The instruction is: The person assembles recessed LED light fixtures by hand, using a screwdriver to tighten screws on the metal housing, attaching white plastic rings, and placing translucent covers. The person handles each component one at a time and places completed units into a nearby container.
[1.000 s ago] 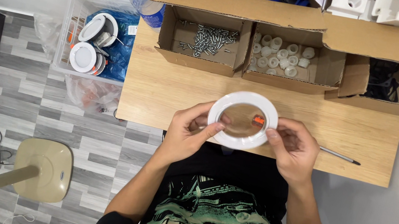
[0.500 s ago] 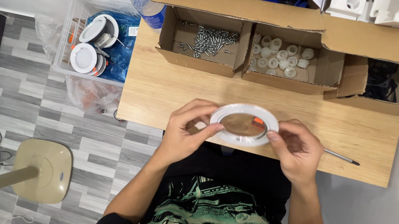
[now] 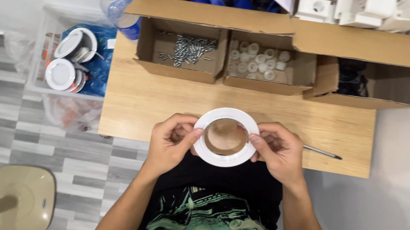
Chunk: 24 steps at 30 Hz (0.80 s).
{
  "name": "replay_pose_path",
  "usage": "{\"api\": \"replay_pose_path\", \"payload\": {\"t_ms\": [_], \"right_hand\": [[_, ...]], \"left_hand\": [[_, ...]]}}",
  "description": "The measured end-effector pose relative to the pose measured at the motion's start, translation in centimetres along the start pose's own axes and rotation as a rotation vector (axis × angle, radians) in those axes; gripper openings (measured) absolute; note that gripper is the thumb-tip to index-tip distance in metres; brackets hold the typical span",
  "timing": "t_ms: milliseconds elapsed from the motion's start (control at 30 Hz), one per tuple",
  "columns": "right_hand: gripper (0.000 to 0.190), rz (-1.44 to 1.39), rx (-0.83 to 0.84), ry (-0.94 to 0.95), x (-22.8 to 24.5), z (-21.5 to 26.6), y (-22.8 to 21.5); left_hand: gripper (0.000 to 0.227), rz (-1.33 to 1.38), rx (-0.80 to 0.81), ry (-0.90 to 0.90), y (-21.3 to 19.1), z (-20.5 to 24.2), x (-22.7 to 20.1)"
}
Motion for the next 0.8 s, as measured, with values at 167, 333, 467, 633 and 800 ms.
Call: {"api": "replay_pose_path", "payload": {"t_ms": [167, 333, 467, 633, 800], "right_hand": [[0.021, 0.018, -0.064, -0.004, 1.7, -1.9, -1.4], [0.029, 0.133, -0.215, -0.161, 6.1, -7.1, -5.5], [0.028, 0.156, -0.321, -0.256, 11.7, -11.8, -6.5], [0.022, 0.337, -0.211, -0.458, 16.1, -17.4, -4.5], [0.044, 0.462, -0.204, -0.443, 14.3, -22.7, -4.3]], "left_hand": [[0.016, -0.010, 0.035, 0.034, 0.9, -0.6, -1.1], [0.012, -0.143, 0.028, 0.103, 0.3, -0.9, 0.0], [0.008, -0.314, 0.087, 0.129, 0.6, -0.7, -0.4], [0.007, -0.332, 0.135, 0.167, 1.0, -0.8, -0.9], [0.009, -0.374, 0.167, 0.256, 1.1, -0.6, -1.8]]}}
Point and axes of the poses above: each hand's wrist, its own z-axis away from the middle knuckle, its own y-axis out of the palm, x = y × z, the point moved 8 cm from there along -z, towards the middle knuckle, and after that the axes turned 14 degrees about -x, right-handed, at the moved point
